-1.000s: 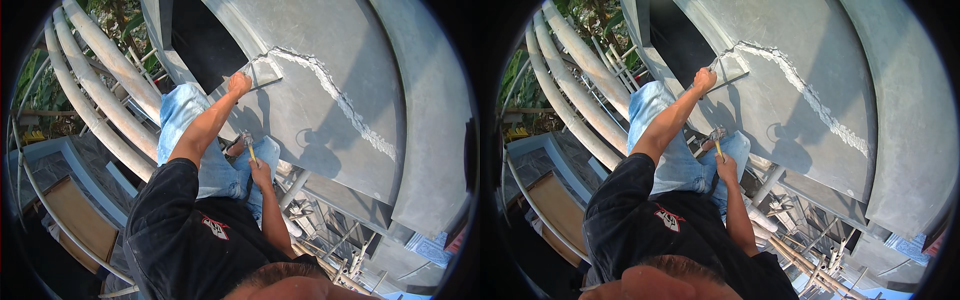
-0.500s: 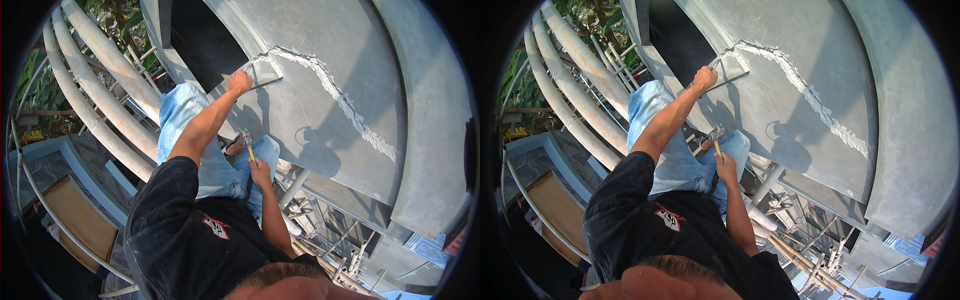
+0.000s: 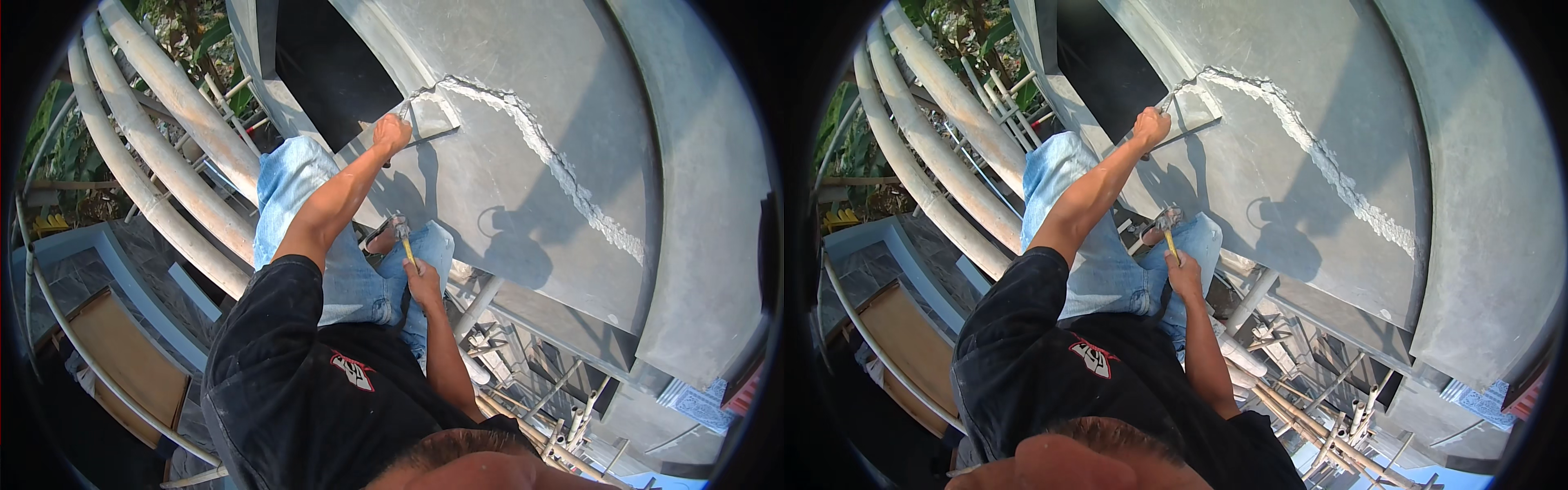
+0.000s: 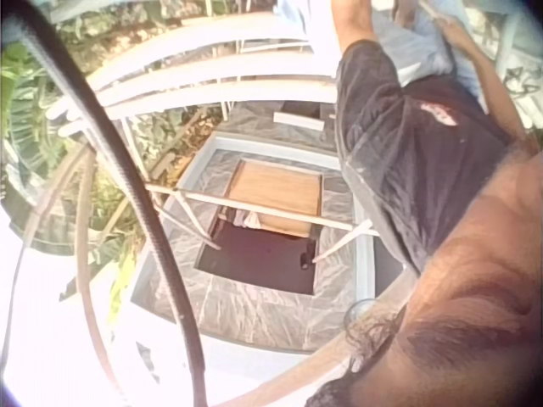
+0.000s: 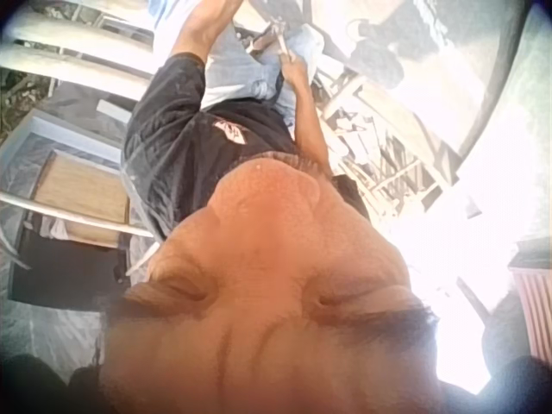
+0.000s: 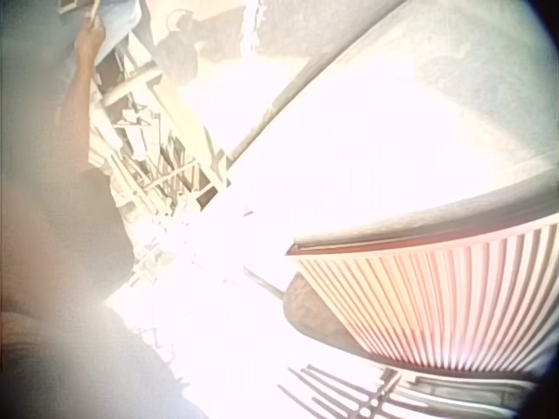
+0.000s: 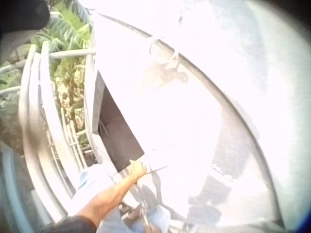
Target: The person uses a hammer and a chisel to chip away at a large crack on a concrete structure, then uses a trowel to apply and smooth cement over the area, and finally wipes and presses the filler with their fingers.
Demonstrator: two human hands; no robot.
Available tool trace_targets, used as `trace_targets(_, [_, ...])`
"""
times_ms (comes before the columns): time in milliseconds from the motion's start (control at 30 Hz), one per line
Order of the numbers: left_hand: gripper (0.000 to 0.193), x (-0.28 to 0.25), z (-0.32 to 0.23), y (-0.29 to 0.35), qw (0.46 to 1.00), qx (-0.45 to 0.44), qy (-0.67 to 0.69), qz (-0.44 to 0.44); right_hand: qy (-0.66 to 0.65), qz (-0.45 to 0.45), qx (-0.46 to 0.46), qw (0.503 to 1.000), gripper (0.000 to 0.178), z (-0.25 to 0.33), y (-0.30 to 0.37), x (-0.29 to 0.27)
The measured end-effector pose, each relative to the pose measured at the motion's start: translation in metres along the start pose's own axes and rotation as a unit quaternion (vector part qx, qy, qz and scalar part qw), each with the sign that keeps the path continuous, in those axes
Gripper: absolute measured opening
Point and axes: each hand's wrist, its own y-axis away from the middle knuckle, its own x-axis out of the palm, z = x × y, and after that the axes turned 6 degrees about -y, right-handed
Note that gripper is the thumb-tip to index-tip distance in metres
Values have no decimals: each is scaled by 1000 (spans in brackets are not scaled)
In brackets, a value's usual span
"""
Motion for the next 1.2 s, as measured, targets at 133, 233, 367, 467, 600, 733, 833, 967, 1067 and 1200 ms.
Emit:
trace_targets(133, [40,-2,4,4,997,67,43,10,29,13,4,999,38,-4,-3,0])
trace_targets(233, [41,-1,14,-1,999,28,41,3,4,11,-3,1000,36,-5,-3,4])
trace_targets(367, [44,15,18,-7,1000,-4,16,2,-2,1,0,1000,37,-5,-1,-1])
trace_targets(467, [47,29,26,-5,993,3,116,-19,4,-10,-4,1000,38,-13,-2,-3])
trace_targets(600, [41,41,52,-19,971,-7,232,-55,-59,-33,-30,997,36,-12,-3,6])
trace_targets(733, [27,38,27,11,897,-103,419,96,-208,-73,-26,975,33,1,-15,-2])
trace_targets(833, [21,28,24,4,916,-98,371,114,-250,-78,-42,964,34,14,-19,-10])
trace_targets(967, [22,28,33,-21,952,-82,281,84,-242,-65,-45,967,33,18,-13,-11])
trace_targets(1067, [25,30,24,-25,976,-73,197,62,-203,-73,-23,976,38,6,-6,-9])
trace_targets(1200, [29,27,5,-22,996,-63,59,4,-204,-78,-20,976,35,-15,-4,-6])
